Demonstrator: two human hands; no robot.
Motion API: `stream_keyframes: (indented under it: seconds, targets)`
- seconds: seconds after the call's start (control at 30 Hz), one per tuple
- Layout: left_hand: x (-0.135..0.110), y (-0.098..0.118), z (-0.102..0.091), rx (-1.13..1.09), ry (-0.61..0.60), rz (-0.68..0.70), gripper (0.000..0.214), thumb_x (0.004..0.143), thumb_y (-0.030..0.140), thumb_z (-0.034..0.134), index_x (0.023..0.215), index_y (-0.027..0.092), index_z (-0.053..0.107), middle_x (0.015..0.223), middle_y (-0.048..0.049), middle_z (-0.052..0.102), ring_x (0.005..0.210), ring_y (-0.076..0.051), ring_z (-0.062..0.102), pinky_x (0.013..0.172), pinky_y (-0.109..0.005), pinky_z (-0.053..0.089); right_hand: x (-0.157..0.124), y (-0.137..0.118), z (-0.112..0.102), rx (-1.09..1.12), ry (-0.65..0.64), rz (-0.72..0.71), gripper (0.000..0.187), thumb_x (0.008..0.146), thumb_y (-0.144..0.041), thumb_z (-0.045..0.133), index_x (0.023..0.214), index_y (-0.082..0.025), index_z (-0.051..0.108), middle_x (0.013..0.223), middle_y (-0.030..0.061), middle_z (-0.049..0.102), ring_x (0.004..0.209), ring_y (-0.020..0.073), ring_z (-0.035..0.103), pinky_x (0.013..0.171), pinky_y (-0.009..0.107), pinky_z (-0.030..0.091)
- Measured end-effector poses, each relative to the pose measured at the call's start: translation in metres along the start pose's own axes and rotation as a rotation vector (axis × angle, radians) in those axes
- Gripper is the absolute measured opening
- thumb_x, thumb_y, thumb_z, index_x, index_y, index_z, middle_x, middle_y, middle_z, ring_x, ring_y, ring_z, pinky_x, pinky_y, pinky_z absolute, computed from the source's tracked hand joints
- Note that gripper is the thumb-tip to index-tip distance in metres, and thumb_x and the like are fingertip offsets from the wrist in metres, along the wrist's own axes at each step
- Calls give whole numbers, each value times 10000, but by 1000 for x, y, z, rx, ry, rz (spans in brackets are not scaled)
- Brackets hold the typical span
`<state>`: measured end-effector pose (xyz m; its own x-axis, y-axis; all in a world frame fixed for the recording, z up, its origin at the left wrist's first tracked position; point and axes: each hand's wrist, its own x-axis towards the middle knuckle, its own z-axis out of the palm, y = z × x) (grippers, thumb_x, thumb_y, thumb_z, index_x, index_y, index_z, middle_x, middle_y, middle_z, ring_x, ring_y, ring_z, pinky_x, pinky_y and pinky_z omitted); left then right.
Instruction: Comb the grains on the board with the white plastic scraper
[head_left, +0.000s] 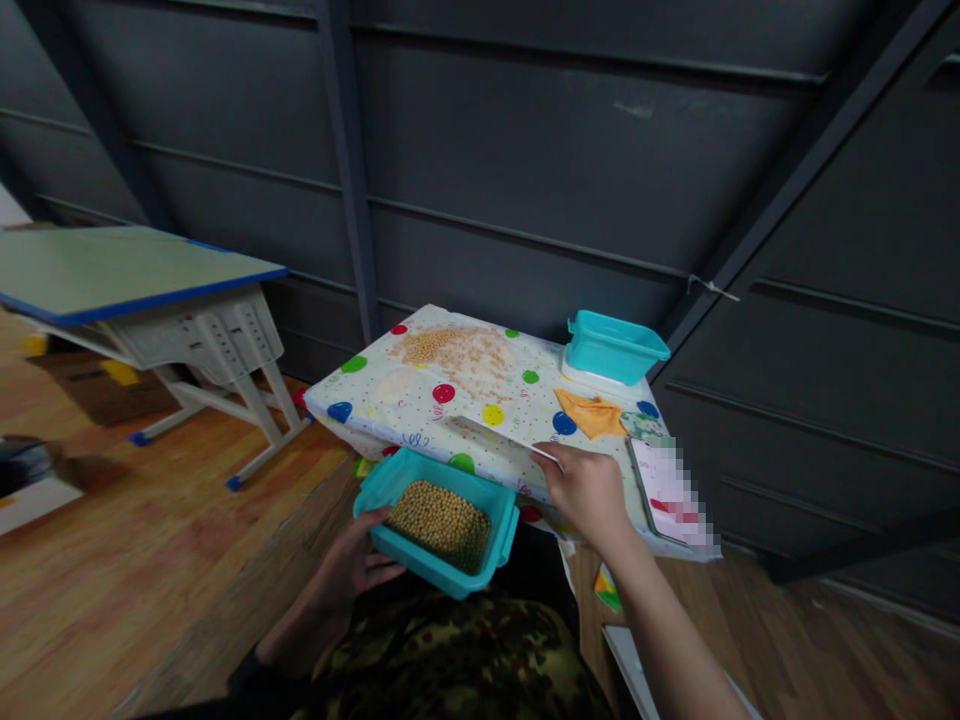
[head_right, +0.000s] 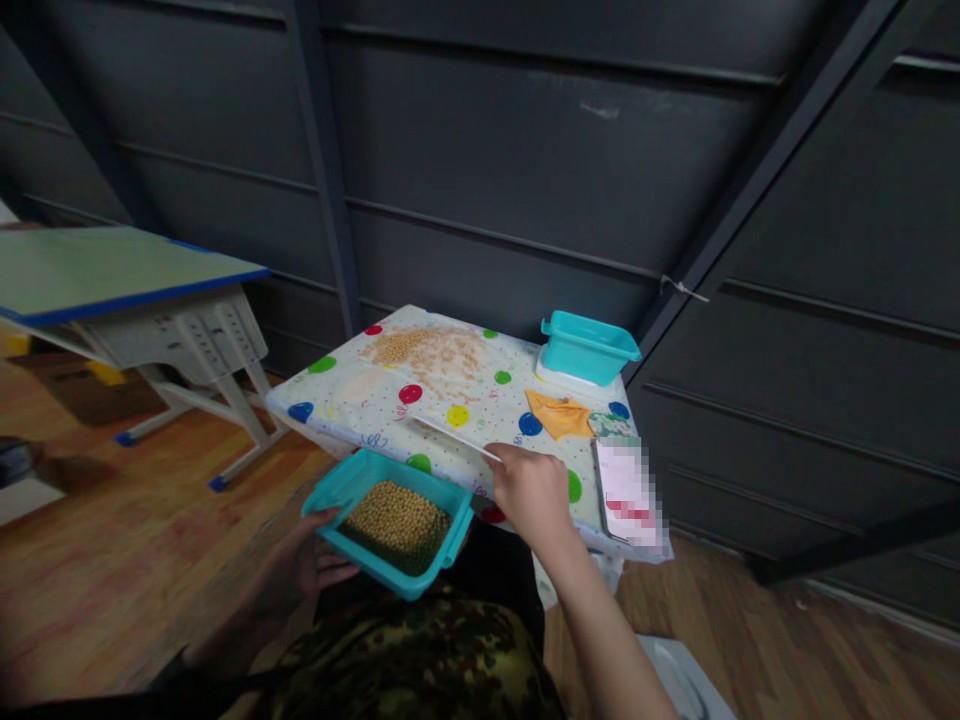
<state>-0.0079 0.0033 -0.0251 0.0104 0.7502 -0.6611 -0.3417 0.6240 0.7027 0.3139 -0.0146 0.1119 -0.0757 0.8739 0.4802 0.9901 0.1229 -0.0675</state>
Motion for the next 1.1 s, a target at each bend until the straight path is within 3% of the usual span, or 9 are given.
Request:
stream_keyframes:
  seconds: [0.23, 0.37, 0.5, 0.63, 0.8, 0.97, 1.1]
  targets:
    - [-2, 0, -3, -3, -9, 43, 720, 725, 548, 876, 1325, 280, 579, 1278, -125, 720, 826, -299, 775, 759, -465, 710, -7, -2, -1, 82, 21, -74, 281, 987, -163, 672, 1068, -295, 907, 1016, 47, 898, 821, 248, 867, 720, 292, 621]
    - [-3, 1, -3, -22, -7, 57, 780, 666, 527, 903, 1335, 277, 589, 1456, -139, 663, 887, -323, 781, 745, -463, 714, -21, -5, -6, 172, 15, -120, 372, 921, -81, 636, 1058, -299, 903, 1015, 25, 899, 820, 228, 867, 749, 287, 639]
    - [-1, 2, -5, -17, -2, 55, 841, 663, 492, 904, 1409, 273, 583, 1379, -140, 684, 869, -323, 775, 759, -481, 713, -26, -8, -9, 250, 33, -148, 362, 953, -115, 606, 1061, -293, 902, 1025, 25, 899, 821, 225, 867, 768, 297, 651]
    - [4, -2, -8, -8, -5, 70, 802, 733, 537, 873, 1436, 287, 581, 1335, -135, 725, 829, -295, 761, 762, -467, 720, -5, -9, -5, 186, 63, -36, 281, 1017, -197, 646, 1072, -286, 907, 1037, 59, 898, 867, 253, 870, 765, 302, 629]
    - [8, -5, -12, -4, -34, 90, 644, 751, 518, 852, 1293, 280, 597, 1460, -138, 664, 785, -277, 780, 747, -472, 720, 31, -13, -2, -55, -63, 128, 244, 1067, -270, 662, 1075, -248, 905, 930, 110, 887, 819, 280, 856, 679, 297, 542]
    - [8, -4, -13, -4, -46, 95, 632, 781, 509, 828, 1321, 293, 580, 1527, -144, 621, 829, -299, 806, 783, -489, 712, 43, -20, -2, -109, -168, 108, 274, 1089, -284, 628, 1072, -246, 899, 926, 108, 885, 841, 278, 852, 672, 298, 515]
    - [9, 0, -16, 0, -39, 85, 622, 781, 498, 831, 1308, 293, 572, 1520, -127, 626, 825, -289, 797, 762, -460, 716, 36, -20, -2, -48, -150, 18, 266, 1065, -240, 635, 1078, -262, 899, 963, 91, 892, 870, 273, 859, 702, 303, 553]
